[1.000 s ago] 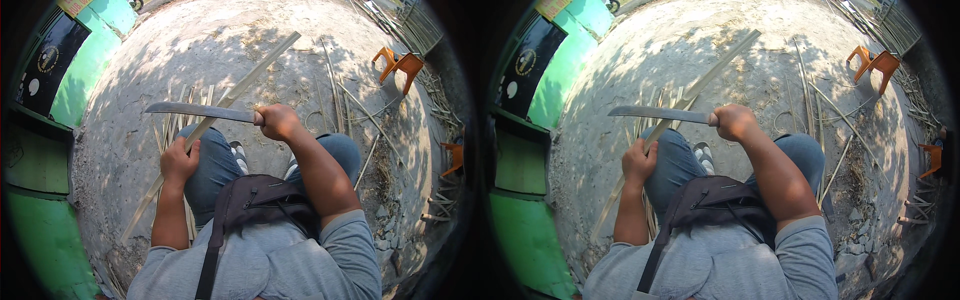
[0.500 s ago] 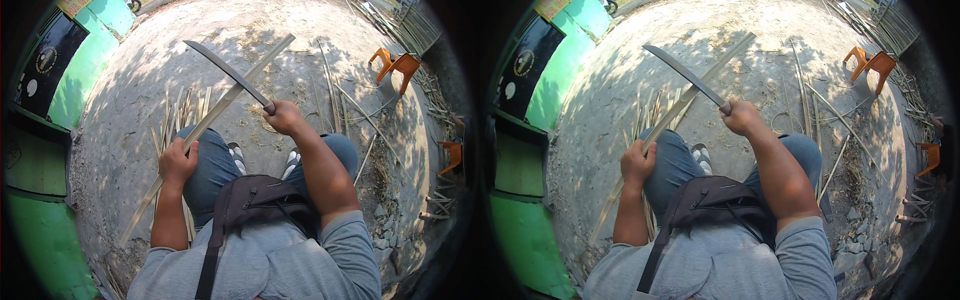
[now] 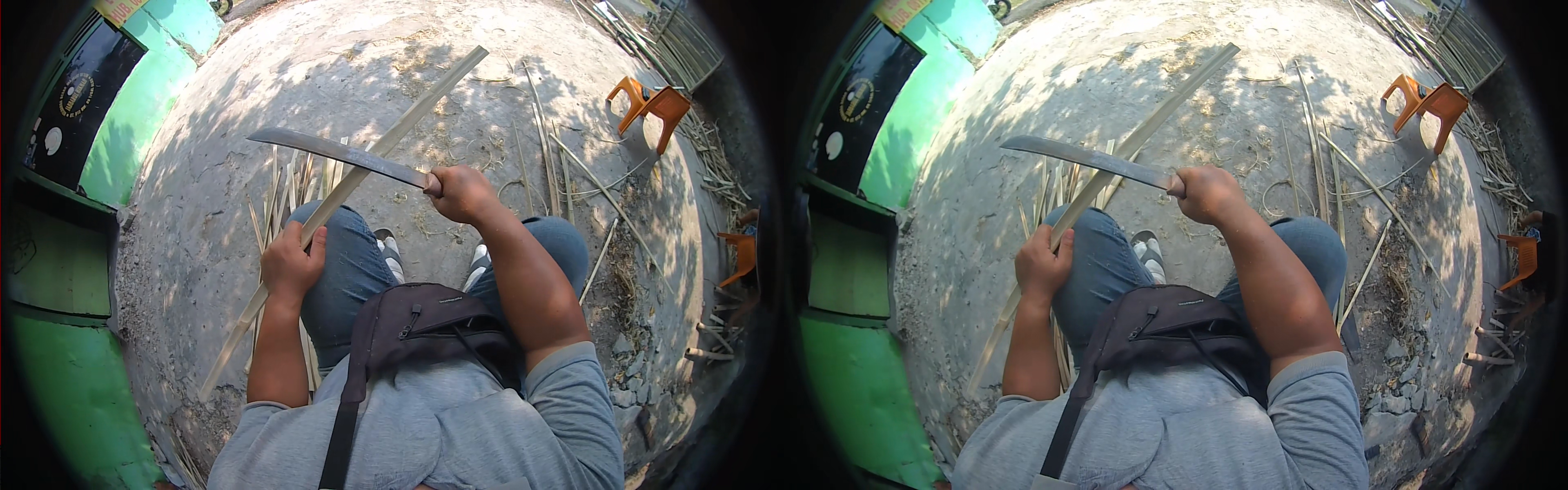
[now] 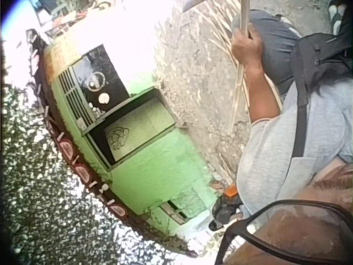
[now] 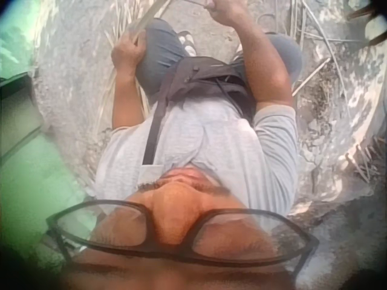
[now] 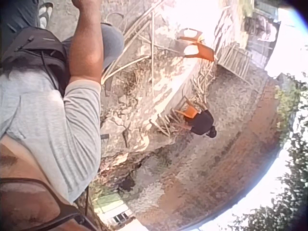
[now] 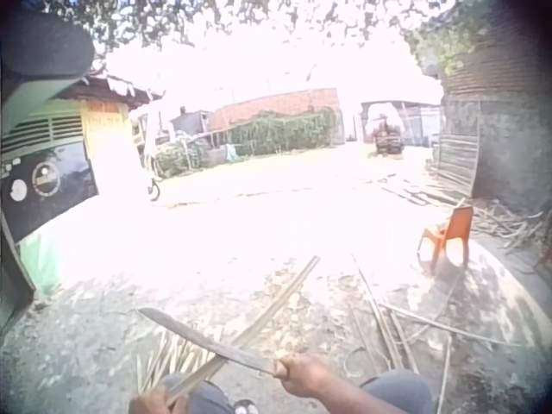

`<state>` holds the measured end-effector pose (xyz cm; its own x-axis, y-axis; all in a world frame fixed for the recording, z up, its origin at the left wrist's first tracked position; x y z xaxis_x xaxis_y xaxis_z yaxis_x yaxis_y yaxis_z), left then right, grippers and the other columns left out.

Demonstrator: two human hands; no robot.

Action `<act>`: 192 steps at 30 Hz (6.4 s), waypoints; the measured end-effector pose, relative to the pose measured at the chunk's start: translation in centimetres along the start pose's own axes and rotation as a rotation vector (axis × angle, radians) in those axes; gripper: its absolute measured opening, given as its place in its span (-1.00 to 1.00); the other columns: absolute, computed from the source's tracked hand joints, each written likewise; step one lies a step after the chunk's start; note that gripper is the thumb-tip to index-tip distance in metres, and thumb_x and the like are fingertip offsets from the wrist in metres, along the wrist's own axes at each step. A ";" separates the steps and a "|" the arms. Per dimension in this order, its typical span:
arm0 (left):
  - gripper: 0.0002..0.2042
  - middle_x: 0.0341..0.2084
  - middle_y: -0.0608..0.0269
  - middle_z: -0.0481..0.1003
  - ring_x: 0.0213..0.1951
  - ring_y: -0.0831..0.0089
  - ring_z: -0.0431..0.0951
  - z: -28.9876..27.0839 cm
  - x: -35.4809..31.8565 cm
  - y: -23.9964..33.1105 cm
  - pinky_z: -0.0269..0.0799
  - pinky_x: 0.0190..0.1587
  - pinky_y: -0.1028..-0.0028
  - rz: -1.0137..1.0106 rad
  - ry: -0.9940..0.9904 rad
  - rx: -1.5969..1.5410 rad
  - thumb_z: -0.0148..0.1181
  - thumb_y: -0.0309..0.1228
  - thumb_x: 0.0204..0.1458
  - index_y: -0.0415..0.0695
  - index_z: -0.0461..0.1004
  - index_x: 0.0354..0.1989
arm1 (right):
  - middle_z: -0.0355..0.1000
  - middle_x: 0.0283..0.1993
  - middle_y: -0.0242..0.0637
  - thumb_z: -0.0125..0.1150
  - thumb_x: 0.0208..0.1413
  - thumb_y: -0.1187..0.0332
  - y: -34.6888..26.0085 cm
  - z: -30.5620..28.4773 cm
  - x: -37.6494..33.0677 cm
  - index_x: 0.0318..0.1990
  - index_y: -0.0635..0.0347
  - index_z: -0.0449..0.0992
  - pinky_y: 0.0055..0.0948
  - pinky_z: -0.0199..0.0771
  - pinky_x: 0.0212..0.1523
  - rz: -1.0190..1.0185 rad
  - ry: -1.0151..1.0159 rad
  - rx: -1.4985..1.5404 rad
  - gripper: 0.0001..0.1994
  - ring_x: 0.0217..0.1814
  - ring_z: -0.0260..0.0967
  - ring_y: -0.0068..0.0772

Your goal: The person splits and trims long bamboo strips using a machete while sitting on the ground.

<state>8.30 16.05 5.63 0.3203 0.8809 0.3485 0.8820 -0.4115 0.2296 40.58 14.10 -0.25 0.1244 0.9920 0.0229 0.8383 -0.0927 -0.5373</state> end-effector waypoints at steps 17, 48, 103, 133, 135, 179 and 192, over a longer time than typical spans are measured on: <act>-0.58 -0.51 -0.11 0.56 -0.40 -0.22 0.63 -0.1 -0.3 -0.7 0.48 -0.33 -0.07 0.018 0.055 -0.137 0.25 0.01 0.28 -0.14 0.51 -0.36 | 0.67 -0.13 -0.08 0.28 0.21 0.20 -0.9 -1.4 0.0 -0.12 -0.08 0.71 0.03 0.60 -0.02 -0.023 -0.011 0.029 -0.82 -0.04 0.63 0.09; -0.56 -0.48 -0.13 0.59 -0.35 -0.25 0.65 0.1 0.4 0.1 0.49 -0.30 -0.09 -0.025 -0.079 0.015 0.22 0.04 0.29 -0.14 0.50 -0.36 | 0.67 -0.05 -0.05 0.25 0.31 0.10 1.3 0.1 -0.1 -0.05 -0.05 0.72 0.02 0.60 0.08 0.136 -0.100 0.068 -0.75 0.05 0.61 0.11; -0.55 -0.57 -0.03 0.56 -0.45 -0.16 0.64 0.2 0.0 -0.6 0.50 -0.36 -0.06 -0.006 0.026 -0.038 0.20 0.05 0.31 -0.11 0.45 -0.41 | 0.67 -0.10 -0.07 0.37 0.20 0.19 -0.9 1.0 -0.3 -0.06 -0.02 0.71 -0.05 0.61 0.01 0.002 -0.159 0.093 -0.78 -0.01 0.63 0.08; -0.58 -0.52 -0.09 0.56 -0.42 -0.24 0.62 0.1 -0.3 -0.3 0.50 -0.35 -0.09 0.006 0.031 -0.023 0.22 0.01 0.31 -0.13 0.46 -0.36 | 0.66 -0.13 -0.04 0.44 0.20 0.11 -0.4 2.1 -0.1 -0.10 0.09 0.67 -0.09 0.59 0.00 -0.018 -0.258 0.174 -0.72 -0.03 0.62 0.06; -0.58 -0.53 -0.10 0.55 -0.40 -0.24 0.61 0.1 -0.3 -0.3 0.48 -0.34 -0.08 0.004 0.040 -0.035 0.22 0.00 0.31 -0.13 0.46 -0.37 | 0.66 -0.13 -0.04 0.44 0.20 0.11 -0.5 2.0 -0.2 -0.10 0.08 0.67 -0.09 0.59 0.00 -0.013 -0.259 0.177 -0.72 -0.03 0.62 0.06; -0.53 -0.52 -0.08 0.59 -0.40 -0.20 0.66 0.2 0.1 -0.6 0.52 -0.32 -0.08 -0.024 -0.001 -0.017 0.20 0.08 0.30 -0.13 0.49 -0.37 | 0.65 -0.18 -0.07 0.28 0.30 0.09 -1.2 -0.6 -0.3 -0.15 -0.03 0.70 0.03 0.60 -0.03 0.025 0.017 -0.021 -0.77 -0.05 0.61 0.13; -0.55 -0.52 -0.09 0.58 -0.40 -0.21 0.64 0.3 0.3 -0.7 0.50 -0.33 -0.08 0.014 -0.012 -0.074 0.24 0.05 0.29 -0.13 0.48 -0.37 | 0.66 -0.21 -0.12 0.29 0.26 0.16 -2.5 -1.0 -0.4 -0.17 -0.07 0.71 0.00 0.62 -0.06 -0.066 0.057 -0.039 -0.84 -0.10 0.63 0.10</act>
<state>7.88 16.65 5.28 0.3366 0.8776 0.3414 0.8498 -0.4393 0.2913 38.93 13.82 1.89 0.0976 0.9897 0.1052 0.8656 -0.0322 -0.4998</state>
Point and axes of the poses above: each hand's wrist, its own x-axis towards the middle knuckle, its own z-axis out of the palm, y = z × x, the point moved 10 cm from there along x, towards the middle knuckle
